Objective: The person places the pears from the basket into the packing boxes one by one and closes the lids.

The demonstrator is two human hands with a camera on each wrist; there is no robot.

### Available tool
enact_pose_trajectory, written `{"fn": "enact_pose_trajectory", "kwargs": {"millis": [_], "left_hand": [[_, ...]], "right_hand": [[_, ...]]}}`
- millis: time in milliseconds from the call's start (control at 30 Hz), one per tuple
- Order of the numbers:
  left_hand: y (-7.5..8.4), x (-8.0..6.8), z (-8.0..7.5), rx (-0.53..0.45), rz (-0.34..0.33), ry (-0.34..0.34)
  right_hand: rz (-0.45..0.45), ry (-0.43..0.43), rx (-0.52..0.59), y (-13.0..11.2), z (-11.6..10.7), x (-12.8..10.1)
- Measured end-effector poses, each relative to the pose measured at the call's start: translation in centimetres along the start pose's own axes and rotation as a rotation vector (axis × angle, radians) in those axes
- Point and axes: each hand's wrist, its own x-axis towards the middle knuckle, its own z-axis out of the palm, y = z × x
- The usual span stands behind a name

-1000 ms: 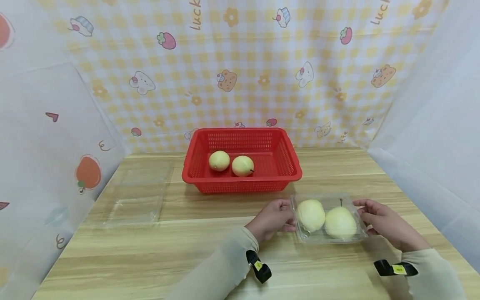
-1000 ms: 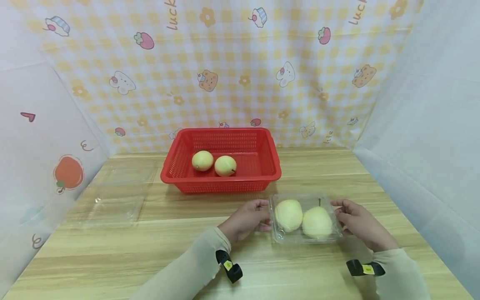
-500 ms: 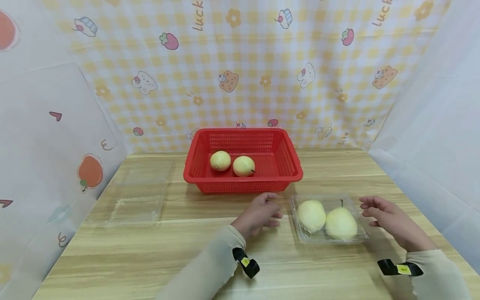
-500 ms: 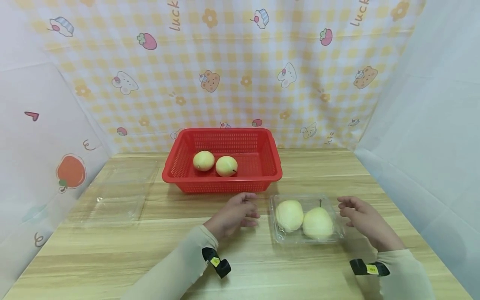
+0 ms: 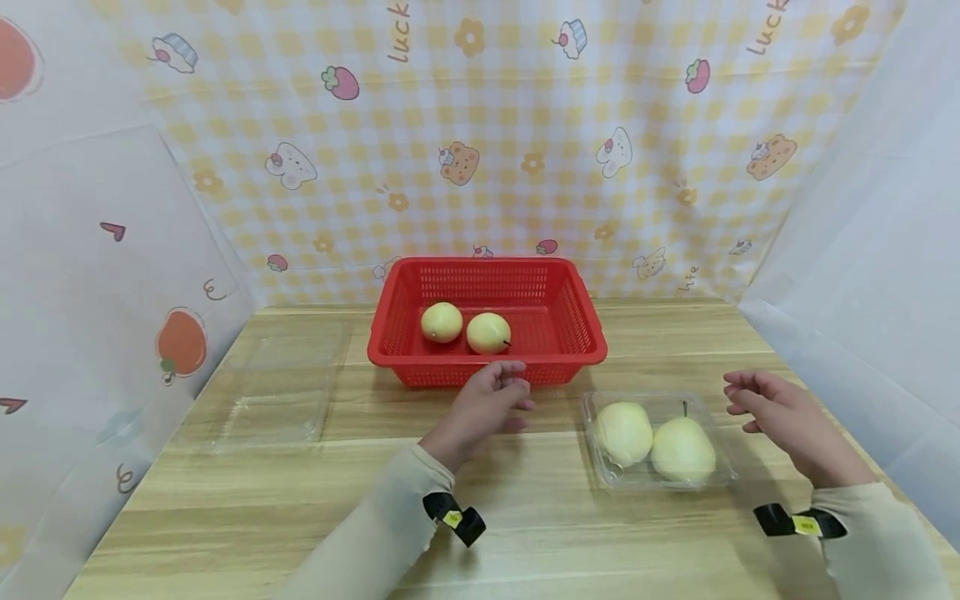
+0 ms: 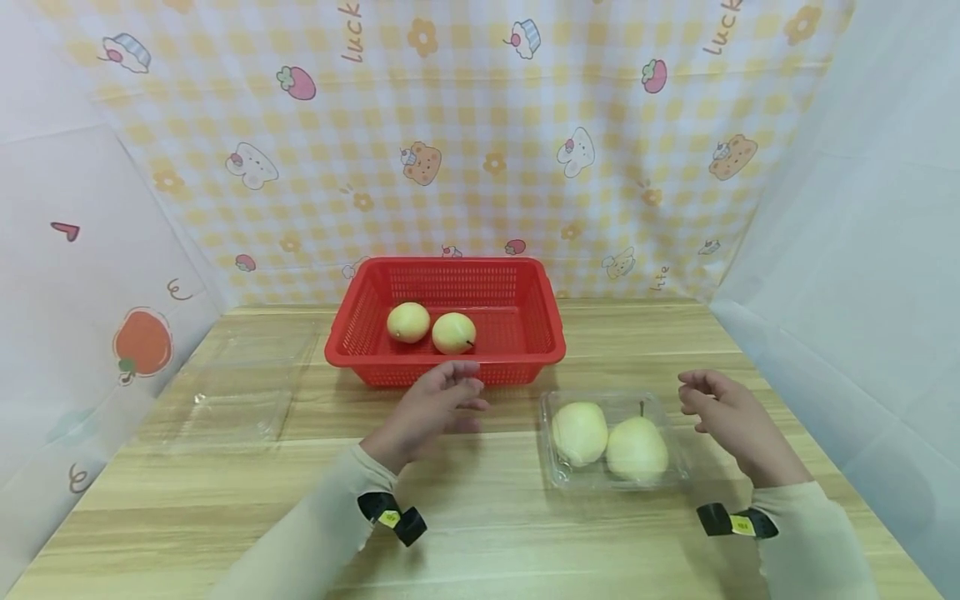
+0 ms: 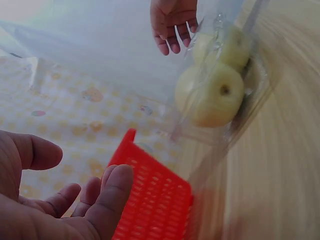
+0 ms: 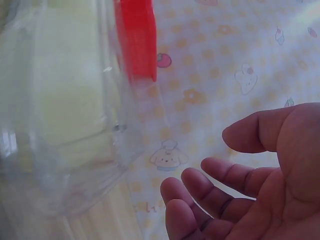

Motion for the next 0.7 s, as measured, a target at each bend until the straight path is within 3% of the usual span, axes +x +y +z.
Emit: {"fn": "enact_pose_trajectory", "kwargs": {"millis": [267, 700], "left_hand": [[2.1, -1.2, -2.5, 0.044, 0.039, 0.038], [3.0, -1.6, -5.5, 0.058, 0.056, 0.106]], "right_hand": [[-0.015, -0.036, -0.018, -1.9, 0.0, 0.8], [-0.064, -0.041, -0.056, -4.3, 0.5, 1.9]]}}
